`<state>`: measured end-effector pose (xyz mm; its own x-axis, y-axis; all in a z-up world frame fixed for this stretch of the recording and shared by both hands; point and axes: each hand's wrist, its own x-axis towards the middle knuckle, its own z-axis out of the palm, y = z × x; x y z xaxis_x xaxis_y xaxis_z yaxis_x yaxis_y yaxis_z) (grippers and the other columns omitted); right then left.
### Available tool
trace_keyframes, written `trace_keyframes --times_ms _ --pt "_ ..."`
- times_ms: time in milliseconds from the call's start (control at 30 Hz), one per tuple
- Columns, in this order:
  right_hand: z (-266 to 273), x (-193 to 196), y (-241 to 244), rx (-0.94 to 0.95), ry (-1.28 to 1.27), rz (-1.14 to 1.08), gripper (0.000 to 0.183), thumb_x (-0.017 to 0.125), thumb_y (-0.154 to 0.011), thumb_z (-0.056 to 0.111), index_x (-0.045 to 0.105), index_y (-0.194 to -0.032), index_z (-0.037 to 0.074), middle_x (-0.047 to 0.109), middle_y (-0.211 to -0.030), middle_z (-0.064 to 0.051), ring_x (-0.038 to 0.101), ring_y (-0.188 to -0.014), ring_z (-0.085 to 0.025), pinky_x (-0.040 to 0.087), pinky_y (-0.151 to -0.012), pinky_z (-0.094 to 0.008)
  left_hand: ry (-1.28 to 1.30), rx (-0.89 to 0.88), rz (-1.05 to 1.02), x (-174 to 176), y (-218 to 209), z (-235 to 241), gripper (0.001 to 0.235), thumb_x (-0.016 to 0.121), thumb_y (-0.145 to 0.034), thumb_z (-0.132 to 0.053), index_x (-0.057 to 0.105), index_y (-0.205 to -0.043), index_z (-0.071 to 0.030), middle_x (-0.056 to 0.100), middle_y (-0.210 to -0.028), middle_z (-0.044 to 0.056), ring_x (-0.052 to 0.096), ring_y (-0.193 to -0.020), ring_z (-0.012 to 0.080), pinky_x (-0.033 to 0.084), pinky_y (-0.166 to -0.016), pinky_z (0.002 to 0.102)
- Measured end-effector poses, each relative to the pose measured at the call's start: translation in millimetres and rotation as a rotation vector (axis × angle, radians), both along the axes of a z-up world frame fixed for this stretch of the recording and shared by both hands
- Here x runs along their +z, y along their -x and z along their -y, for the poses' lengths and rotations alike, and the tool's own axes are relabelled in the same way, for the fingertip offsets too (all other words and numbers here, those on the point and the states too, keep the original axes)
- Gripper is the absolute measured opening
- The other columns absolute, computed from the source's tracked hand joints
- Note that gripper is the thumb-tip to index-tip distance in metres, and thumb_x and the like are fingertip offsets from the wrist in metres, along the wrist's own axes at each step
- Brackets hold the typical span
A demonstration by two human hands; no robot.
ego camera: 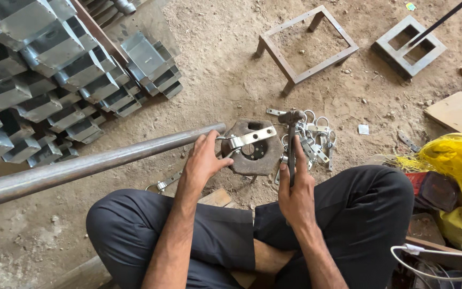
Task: The person assembles metal clamps by inserting pins into brackets and securing them using a hammer and a wrench. They handle several components one by one, attaching metal rings and chains to the main bracket structure on a fabrication floor.
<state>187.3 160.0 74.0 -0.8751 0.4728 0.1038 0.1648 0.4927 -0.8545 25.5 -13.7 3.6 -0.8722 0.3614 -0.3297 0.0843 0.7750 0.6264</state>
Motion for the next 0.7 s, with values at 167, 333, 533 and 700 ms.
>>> trace_keyframes --times_ms 167,333,533,700 --pt "0 5 1 0.01 -0.024 -0.096 0.068 0.05 -0.1 0.001 0.028 -0.163 0.011 0.068 -0.078 -0.013 0.061 -0.054 -0.021 0.049 -0.051 -0.039 -0.091 -0.057 -0.179 -9 3 9 0.086 0.097 -0.061 -0.023 0.057 -0.137 -0.01 0.061 -0.133 0.018 0.053 -0.129 0.039 0.047 -0.104 0.048" --pt "-3 1 4 0.092 -0.067 0.222 0.075 0.056 -0.099 0.006 0.022 -0.164 0.018 0.064 -0.075 -0.027 0.06 -0.056 -0.037 0.047 -0.059 -0.051 -0.045 -0.072 -0.168 -16 7 13 0.088 0.095 -0.061 -0.027 0.056 -0.138 -0.013 0.064 -0.129 0.017 0.056 -0.126 0.0363 0.048 -0.106 0.045" --pt "-11 -7 2 0.108 -0.11 0.398 0.08 0.058 -0.099 0.013 0.013 -0.165 0.022 0.061 -0.059 -0.021 0.058 -0.052 -0.038 0.045 -0.056 -0.053 0.153 -0.104 -0.015 19 14 1 0.107 0.097 -0.062 -0.046 0.042 -0.15 -0.017 0.044 -0.153 0.015 0.043 -0.143 0.0352 0.04 -0.116 0.049" --pt "-11 -14 0 0.132 -0.115 0.376 0.079 0.058 -0.1 0.015 0.013 -0.164 0.023 0.062 -0.06 -0.018 0.061 -0.052 -0.037 0.047 -0.056 -0.052 -0.439 0.136 -0.328 57 21 0 0.124 0.073 -0.079 -0.066 0.001 -0.167 -0.017 0.002 -0.174 0.025 0.018 -0.16 0.0428 0.025 -0.125 0.063"
